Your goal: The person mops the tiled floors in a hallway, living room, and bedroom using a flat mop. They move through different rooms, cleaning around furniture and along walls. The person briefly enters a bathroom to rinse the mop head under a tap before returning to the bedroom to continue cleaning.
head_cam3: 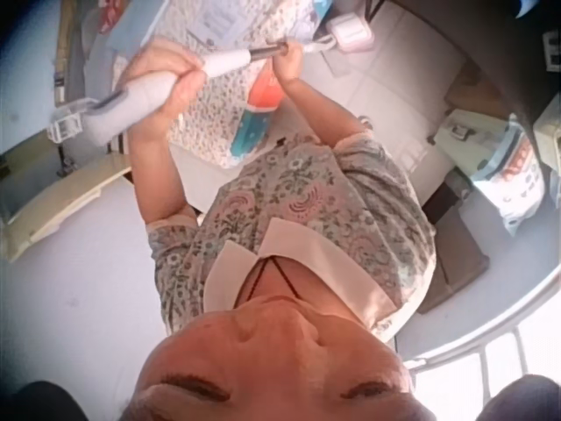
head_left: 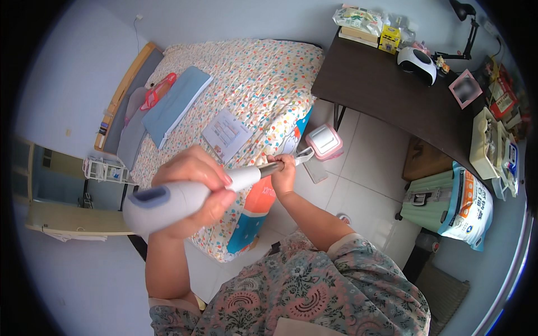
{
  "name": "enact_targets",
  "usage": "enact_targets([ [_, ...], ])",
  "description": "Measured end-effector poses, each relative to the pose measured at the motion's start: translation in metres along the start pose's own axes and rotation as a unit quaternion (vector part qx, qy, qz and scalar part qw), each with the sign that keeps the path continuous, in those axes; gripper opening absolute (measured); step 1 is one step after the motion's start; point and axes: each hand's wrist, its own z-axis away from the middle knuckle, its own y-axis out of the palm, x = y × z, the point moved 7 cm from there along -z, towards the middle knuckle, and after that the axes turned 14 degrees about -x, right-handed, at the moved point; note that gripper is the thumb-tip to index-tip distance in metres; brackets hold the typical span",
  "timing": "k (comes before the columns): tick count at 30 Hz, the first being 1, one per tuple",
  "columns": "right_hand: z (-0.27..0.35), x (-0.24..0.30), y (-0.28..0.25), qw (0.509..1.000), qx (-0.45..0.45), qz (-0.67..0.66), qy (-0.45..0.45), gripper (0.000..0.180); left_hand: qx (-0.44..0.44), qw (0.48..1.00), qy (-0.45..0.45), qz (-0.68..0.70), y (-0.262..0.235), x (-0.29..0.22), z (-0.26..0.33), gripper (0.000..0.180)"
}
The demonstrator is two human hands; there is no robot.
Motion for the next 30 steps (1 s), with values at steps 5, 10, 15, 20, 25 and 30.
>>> enact_targets([
  [5,0.008,0.005,-0.013,1.0,-0.016,0.013,-0.021,0.011,0.103,0.99,0.059,0.076,0.011,-0.009,-0.007,0.019],
  [10,0.025,0.02,-0.027,1.0,-0.007,0.009,-0.02,0.009,0.113,0.985,0.073,0.11,-0.003,-0.017,-0.008,0.019],
  [15,0.047,0.037,-0.032,0.997,0.054,0.042,-0.031,0.006,0.078,0.988,0.025,0.128,-0.046,-0.003,0.002,0.02],
  [20,0.062,0.061,-0.027,0.991,0.123,0.033,-0.037,0.004,0.048,0.99,0.022,0.131,-0.071,-0.015,0.007,0.018],
  [25,0.033,0.034,-0.008,0.994,0.094,-0.005,-0.061,0.007,0.026,0.995,0.077,0.058,-0.03,-0.024,-0.009,0.016],
  [30,-0.013,0.024,0.025,0.979,0.192,0.047,-0.046,0.018,-0.123,0.986,0.0,0.108,-0.013,0.033,-0.015,0.013],
])
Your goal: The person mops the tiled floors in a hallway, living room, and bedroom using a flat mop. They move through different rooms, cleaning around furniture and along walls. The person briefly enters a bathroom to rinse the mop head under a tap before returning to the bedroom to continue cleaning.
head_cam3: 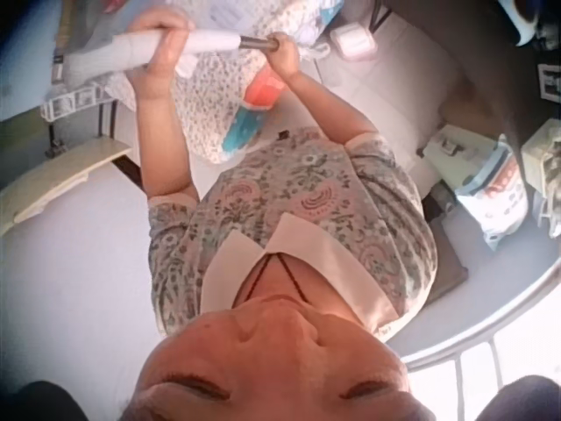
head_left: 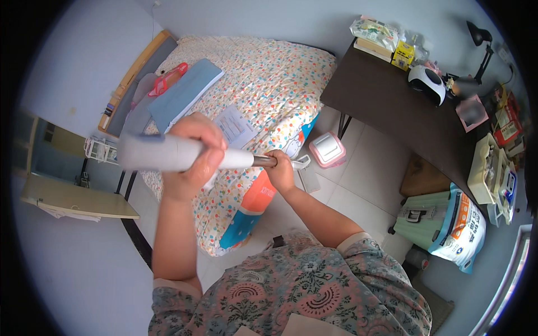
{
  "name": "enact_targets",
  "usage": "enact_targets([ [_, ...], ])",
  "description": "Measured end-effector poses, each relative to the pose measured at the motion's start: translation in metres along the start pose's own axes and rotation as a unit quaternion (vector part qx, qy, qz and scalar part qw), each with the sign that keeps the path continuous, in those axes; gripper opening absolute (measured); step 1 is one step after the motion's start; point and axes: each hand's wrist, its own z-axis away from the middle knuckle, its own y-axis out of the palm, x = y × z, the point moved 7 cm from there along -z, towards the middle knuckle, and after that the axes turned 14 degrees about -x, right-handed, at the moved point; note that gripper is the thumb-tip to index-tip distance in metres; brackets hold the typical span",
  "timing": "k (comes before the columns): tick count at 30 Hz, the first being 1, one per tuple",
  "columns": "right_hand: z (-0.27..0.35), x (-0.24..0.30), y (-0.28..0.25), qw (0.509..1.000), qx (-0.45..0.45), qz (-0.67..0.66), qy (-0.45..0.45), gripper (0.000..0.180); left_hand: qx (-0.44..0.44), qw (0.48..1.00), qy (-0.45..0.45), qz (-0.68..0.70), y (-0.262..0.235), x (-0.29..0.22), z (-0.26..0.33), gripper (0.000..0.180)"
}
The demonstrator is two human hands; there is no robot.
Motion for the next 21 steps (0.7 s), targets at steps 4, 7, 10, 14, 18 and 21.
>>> enact_targets([
  [4,-0.012,-0.006,0.004,0.996,0.076,0.055,0.001,0.028,-0.072,0.996,-0.045,-0.041,0.004,0.061,0.02,0.009],
  [7,-0.015,-0.011,0.004,0.994,0.097,0.058,-0.007,0.022,-0.061,0.993,-0.08,-0.062,0.011,0.083,0.031,0.009],
  [10,-0.02,-0.011,0.006,0.992,0.108,0.062,-0.005,0.021,-0.074,0.995,-0.05,-0.038,0.009,0.099,0.03,0.01],
  [14,-0.024,-0.012,0.022,0.993,0.113,0.031,-0.02,0.022,-0.114,0.993,-0.02,-0.013,-0.005,0.107,0.023,0.011],
  [18,-0.031,-0.009,0.032,0.988,0.135,0.078,-0.016,0.023,-0.126,0.992,0.01,0.017,-0.015,0.116,0.019,0.013],
  [21,-0.03,-0.002,0.036,0.987,0.143,0.072,-0.012,0.023,-0.111,0.993,0.039,0.024,-0.021,0.118,0.017,0.015],
])
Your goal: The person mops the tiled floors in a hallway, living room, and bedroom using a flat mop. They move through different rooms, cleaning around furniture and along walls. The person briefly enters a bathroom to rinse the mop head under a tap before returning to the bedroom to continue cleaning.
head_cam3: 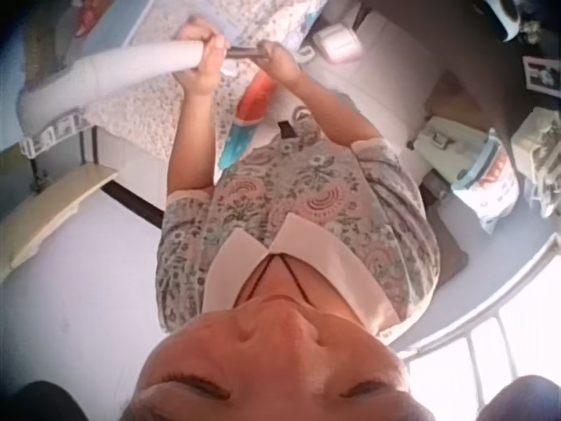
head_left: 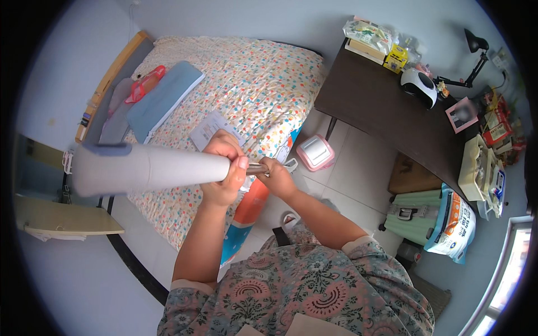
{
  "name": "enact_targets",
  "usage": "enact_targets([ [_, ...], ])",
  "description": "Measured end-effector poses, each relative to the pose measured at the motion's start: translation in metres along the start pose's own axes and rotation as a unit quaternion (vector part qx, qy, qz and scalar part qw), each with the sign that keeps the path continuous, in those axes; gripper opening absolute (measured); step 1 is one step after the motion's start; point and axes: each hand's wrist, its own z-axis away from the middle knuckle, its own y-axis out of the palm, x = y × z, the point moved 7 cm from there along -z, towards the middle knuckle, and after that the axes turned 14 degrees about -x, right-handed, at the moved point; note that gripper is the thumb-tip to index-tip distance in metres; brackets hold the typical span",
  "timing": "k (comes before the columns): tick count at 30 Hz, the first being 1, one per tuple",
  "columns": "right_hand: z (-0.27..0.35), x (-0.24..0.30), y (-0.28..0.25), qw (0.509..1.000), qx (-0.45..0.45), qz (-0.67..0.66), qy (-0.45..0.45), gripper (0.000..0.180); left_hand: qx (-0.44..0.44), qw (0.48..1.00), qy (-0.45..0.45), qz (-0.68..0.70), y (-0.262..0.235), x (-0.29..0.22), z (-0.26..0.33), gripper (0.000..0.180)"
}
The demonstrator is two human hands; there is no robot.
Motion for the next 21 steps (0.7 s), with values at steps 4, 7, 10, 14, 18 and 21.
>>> enact_targets([
  [4,-0.002,-0.001,0.004,0.999,-0.016,0.03,-0.016,0.023,0.015,1.0,0.007,0.022,-0.005,0.005,-0.004,0.016],
  [7,-0.005,-0.001,0.011,0.999,-0.027,0.02,-0.03,0.024,0.027,0.999,0.023,0.03,-0.006,0.011,-0.01,0.017],
  [10,-0.015,-0.004,0.009,0.999,-0.019,0.034,-0.008,0.024,0.037,0.998,0.022,0.037,-0.005,0.015,-0.018,0.018],
  [14,-0.017,-0.003,0.014,0.999,-0.019,0.024,-0.011,0.024,0.043,0.997,0.025,0.063,-0.007,0.02,-0.024,0.019],
  [18,-0.02,-0.001,0.018,0.999,-0.017,0.035,-0.018,0.026,0.041,0.996,0.01,0.072,-0.012,0.023,-0.024,0.018],
  [21,-0.02,0.001,0.022,0.999,-0.024,0.041,-0.013,0.028,0.046,0.995,0.011,0.091,-0.019,0.028,-0.026,0.018],
])
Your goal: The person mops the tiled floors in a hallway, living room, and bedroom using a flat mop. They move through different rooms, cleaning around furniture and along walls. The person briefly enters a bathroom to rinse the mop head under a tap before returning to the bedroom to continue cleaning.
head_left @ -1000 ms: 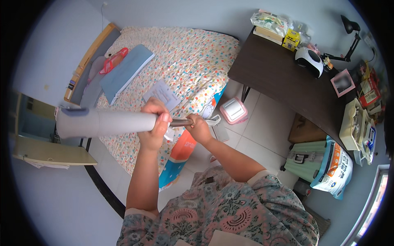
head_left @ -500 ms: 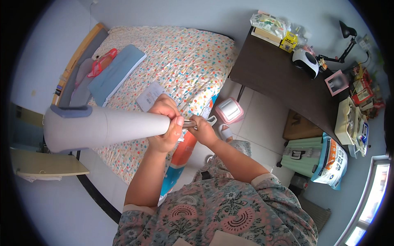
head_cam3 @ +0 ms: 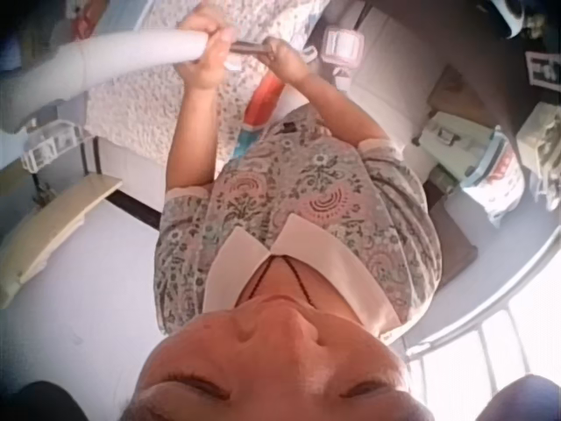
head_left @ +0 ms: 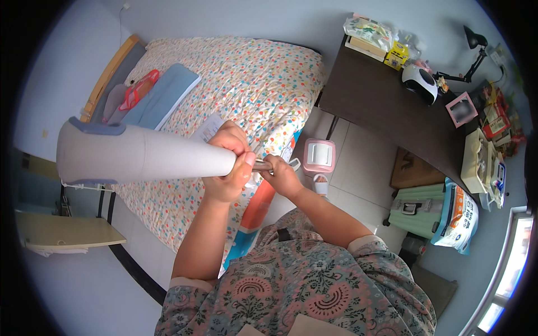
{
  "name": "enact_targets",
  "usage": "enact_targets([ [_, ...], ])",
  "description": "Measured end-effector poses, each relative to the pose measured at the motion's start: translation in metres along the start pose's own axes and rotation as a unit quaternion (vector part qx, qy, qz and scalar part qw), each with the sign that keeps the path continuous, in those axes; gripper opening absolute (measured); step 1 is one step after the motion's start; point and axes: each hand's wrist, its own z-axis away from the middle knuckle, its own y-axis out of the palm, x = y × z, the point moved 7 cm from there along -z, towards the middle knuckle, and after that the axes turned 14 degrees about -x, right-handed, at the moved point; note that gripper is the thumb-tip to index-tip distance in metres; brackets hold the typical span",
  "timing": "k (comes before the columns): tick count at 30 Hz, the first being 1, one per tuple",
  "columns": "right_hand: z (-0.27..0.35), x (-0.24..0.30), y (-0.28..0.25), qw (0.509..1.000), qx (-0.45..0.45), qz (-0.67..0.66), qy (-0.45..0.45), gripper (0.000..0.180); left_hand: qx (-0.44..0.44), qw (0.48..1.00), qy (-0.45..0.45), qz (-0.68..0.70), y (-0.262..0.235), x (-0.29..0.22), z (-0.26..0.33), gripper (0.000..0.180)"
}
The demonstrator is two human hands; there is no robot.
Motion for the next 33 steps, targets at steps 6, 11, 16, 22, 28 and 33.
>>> enact_targets([
  [6,0.0,0.004,0.002,1.0,0.003,0.015,0.009,0.03,0.003,1.0,-0.004,0.002,-0.003,-0.001,-0.002,0.017],
  [11,0.0,-0.001,0.004,1.0,-0.009,-0.001,-0.004,0.027,0.009,1.0,0.001,0.003,-0.004,0.001,-0.002,0.018],
  [16,-0.007,0.003,0.012,1.0,0.024,-0.015,0.0,0.025,-0.001,1.0,-0.014,0.002,-0.011,0.002,-0.005,0.018],
  [22,-0.014,-0.026,0.019,0.997,0.075,-0.014,-0.003,0.035,-0.02,0.998,-0.05,0.027,-0.024,0.012,-0.004,0.018],
  [28,-0.005,-0.078,0.036,0.994,0.085,0.057,0.041,0.043,0.008,0.976,-0.212,0.049,-0.012,0.021,0.011,0.013],
  [33,0.001,-0.083,0.02,0.993,0.032,0.091,0.073,0.035,0.088,0.965,-0.221,0.109,0.012,0.018,0.006,0.015],
])
